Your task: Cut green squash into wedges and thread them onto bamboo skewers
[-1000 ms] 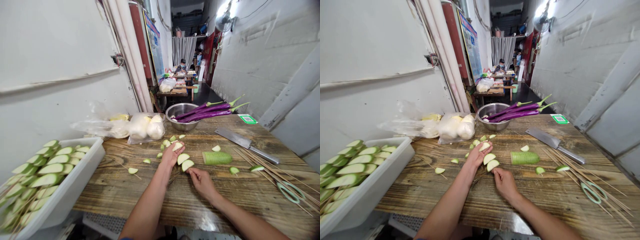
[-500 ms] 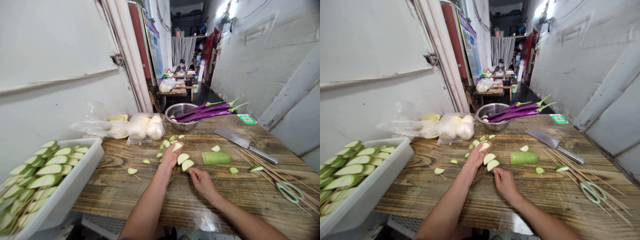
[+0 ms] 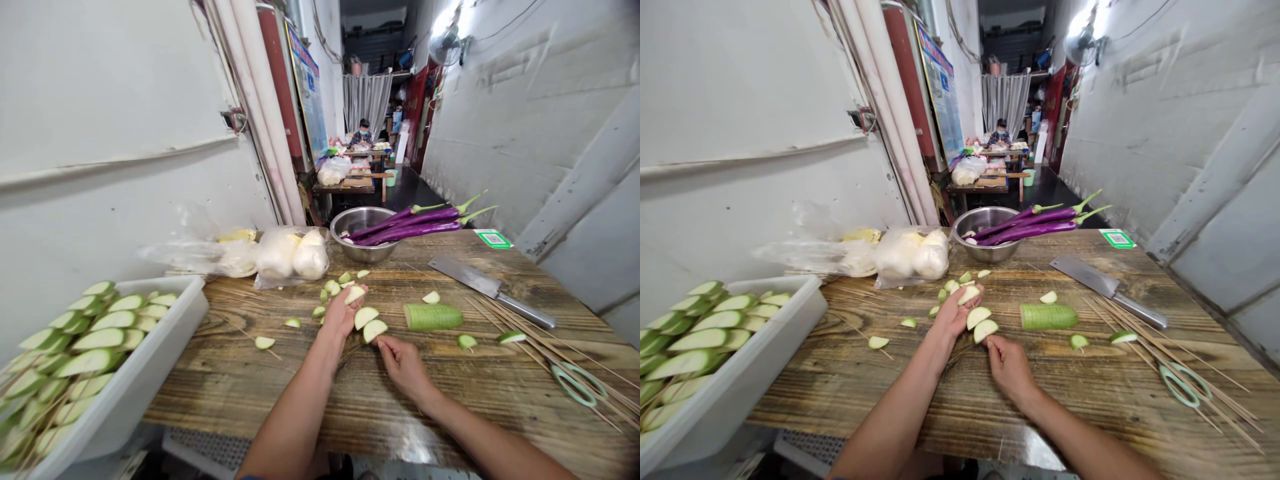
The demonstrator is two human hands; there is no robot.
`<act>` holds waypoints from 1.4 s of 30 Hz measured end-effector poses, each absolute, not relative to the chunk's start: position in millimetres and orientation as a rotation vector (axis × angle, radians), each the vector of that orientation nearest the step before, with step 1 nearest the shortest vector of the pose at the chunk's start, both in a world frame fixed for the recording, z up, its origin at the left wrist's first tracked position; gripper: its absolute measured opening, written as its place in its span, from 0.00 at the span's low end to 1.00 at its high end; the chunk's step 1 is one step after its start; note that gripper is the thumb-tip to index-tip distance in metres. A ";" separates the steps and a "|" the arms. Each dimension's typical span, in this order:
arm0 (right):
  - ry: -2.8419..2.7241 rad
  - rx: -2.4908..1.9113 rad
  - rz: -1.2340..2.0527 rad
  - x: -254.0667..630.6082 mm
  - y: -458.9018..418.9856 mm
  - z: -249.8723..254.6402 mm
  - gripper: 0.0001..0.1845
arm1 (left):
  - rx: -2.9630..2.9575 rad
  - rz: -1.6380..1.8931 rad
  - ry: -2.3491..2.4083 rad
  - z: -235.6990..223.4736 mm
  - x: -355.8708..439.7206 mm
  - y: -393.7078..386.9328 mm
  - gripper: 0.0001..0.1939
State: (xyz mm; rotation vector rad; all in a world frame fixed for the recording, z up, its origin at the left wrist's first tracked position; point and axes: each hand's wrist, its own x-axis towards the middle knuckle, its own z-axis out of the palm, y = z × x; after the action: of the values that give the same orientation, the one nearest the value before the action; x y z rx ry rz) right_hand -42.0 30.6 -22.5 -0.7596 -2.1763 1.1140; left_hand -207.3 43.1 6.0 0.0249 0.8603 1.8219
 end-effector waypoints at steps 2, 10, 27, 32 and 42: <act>-2.172 -0.758 1.116 -42.4 30.9 -22.0 0.16 | 0.029 1.824 0.865 6.6 -205.7 42.8 0.06; -2.124 -0.763 1.104 -44.8 34.0 -21.0 0.16 | 0.085 1.772 0.904 9.1 -192.6 41.4 0.05; -1.892 -0.738 1.454 -45.4 40.8 -11.3 0.19 | 0.172 1.725 0.753 14.1 -205.5 39.0 0.21; -1.484 -0.534 2.332 -37.6 51.1 -0.6 0.17 | 0.285 1.766 0.640 18.2 -207.6 34.9 0.24; -1.068 -0.288 2.651 -25.1 79.4 -3.8 0.08 | 0.482 1.820 0.564 31.9 -210.9 25.0 0.16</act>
State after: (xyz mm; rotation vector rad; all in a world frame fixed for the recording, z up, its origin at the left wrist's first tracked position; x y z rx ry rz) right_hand -25.1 79.4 -3.8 -0.2877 -1.0685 2.6505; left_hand -210.9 25.0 31.9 0.4819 0.5639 1.8203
